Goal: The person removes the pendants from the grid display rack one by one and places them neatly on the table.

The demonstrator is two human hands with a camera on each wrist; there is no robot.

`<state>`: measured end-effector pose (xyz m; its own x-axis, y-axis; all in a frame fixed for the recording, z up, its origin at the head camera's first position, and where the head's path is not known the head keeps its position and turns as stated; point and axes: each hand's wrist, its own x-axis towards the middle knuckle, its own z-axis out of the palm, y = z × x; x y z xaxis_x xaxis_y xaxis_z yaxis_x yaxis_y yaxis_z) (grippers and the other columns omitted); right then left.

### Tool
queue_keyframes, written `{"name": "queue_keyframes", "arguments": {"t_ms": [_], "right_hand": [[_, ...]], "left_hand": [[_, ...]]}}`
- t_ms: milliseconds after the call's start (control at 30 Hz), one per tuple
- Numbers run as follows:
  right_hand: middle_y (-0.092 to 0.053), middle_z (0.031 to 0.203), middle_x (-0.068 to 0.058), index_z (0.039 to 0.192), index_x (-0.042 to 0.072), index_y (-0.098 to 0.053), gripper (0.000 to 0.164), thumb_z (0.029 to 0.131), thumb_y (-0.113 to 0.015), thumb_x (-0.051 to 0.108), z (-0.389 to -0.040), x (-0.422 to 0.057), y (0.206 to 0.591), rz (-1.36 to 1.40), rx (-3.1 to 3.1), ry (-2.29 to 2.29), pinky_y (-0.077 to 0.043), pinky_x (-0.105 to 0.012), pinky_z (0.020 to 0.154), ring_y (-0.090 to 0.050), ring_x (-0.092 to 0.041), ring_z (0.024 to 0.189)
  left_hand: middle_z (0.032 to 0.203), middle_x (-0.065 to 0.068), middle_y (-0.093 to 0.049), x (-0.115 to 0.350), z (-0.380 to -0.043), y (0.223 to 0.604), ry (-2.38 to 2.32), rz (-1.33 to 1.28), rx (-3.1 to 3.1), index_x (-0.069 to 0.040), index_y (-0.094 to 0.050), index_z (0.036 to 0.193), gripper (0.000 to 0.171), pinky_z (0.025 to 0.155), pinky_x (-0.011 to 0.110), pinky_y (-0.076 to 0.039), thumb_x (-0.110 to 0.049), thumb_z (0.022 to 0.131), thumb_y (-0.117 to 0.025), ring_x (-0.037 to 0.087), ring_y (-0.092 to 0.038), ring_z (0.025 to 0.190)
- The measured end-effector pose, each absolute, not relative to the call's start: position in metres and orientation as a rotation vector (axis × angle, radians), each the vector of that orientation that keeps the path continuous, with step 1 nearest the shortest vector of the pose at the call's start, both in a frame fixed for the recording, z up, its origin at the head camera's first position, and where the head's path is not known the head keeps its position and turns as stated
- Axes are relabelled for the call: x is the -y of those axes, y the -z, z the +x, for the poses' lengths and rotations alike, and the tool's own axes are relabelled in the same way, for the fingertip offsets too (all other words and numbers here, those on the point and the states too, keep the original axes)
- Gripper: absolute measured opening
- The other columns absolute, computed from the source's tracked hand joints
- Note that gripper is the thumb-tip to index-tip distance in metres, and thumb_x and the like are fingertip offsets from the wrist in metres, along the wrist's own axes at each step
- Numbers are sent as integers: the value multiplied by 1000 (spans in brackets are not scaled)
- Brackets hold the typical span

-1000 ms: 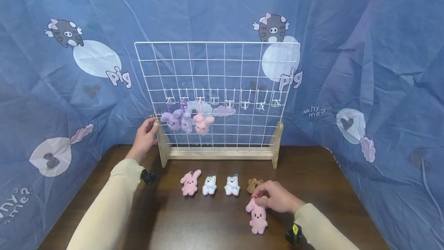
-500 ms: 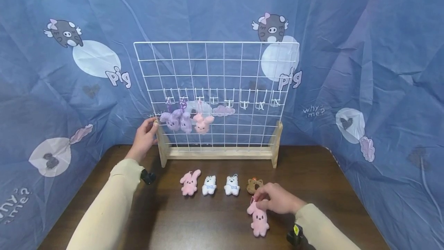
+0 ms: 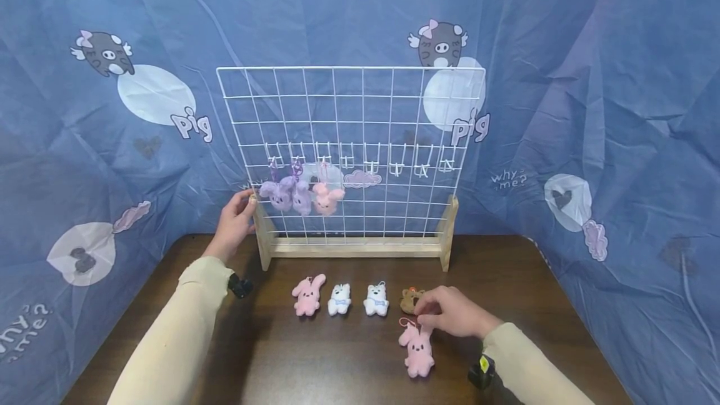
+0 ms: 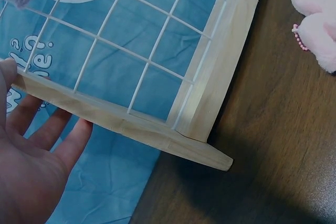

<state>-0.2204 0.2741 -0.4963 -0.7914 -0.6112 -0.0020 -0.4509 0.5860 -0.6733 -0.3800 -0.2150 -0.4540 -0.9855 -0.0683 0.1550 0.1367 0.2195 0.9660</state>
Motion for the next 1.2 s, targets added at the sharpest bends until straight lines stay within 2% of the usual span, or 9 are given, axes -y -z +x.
{"name": "queue_keyframes", "arguments": {"t_ms": [200, 367, 467, 533, 633, 833, 1033, 1200], "right_hand": [[-75, 94, 11, 103, 9, -78, 7, 98, -75, 13, -229, -273, 488, -837, -2656, 1012, -56, -29, 79, -66, -3, 87], [-78, 96, 5, 104, 8, -78, 8, 98, -76, 12, -234, -266, 484, -894, -2681, 1028, -57, -31, 79, -68, -4, 88], [-78, 97, 3, 105, 8, -78, 8, 98, -75, 12, -236, -260, 482, -910, -2688, 1040, -57, -32, 79, -69, -7, 89], [-78, 97, 2, 105, 10, -78, 8, 99, -74, 12, -239, -256, 482, -909, -2689, 1045, -57, -33, 80, -69, -8, 89], [-77, 99, 4, 107, 14, -77, 8, 100, -74, 14, -243, -250, 481, -894, -2706, 1054, -58, -35, 83, -69, -10, 91], [-76, 107, 1, 112, 15, -76, 12, 100, -73, 17, -254, -232, 476, -864, -2771, 1113, -58, -43, 91, -69, -11, 99], [-75, 114, -6, 121, 10, -73, 22, 100, -73, 18, -265, -213, 468, -768, -2823, 1225, -57, -44, 94, -70, -19, 104], [-71, 127, -13, 132, 6, -66, 34, 101, -73, 19, -276, -197, 461, -681, -2822, 1317, -56, -48, 96, -70, -28, 110]], "left_hand": [[155, 24, -49, 216, -380, 453, 1841, -57, 2348, -11, -46, 156, 45, 104, 61, -49, -27, 114, -47, 38, -48, 138], [151, 24, -53, 216, -379, 452, 1808, -53, 2352, -11, -48, 154, 43, 89, 44, -54, -26, 114, -48, 33, -52, 127], [148, 23, -55, 216, -379, 452, 1801, -55, 2350, -12, -49, 153, 43, 81, 35, -52, -26, 113, -48, 29, -53, 121], [147, 23, -55, 217, -380, 453, 1798, -54, 2353, -12, -49, 154, 43, 79, 33, -52, -27, 113, -48, 28, -53, 119], [148, 22, -55, 217, -380, 453, 1803, -50, 2356, -13, -49, 154, 43, 84, 36, -53, -28, 113, -48, 29, -52, 122], [152, 22, -52, 217, -380, 454, 1841, -49, 2347, -13, -47, 155, 45, 101, 55, -51, -29, 113, -47, 33, -50, 133], [150, 23, -53, 217, -381, 454, 1853, -44, 2332, -13, -48, 154, 44, 100, 56, -50, -28, 113, -48, 33, -50, 131], [150, 22, -53, 217, -381, 455, 1857, -43, 2331, -13, -48, 154, 44, 101, 57, -50, -29, 113, -49, 33, -50, 132]]}}
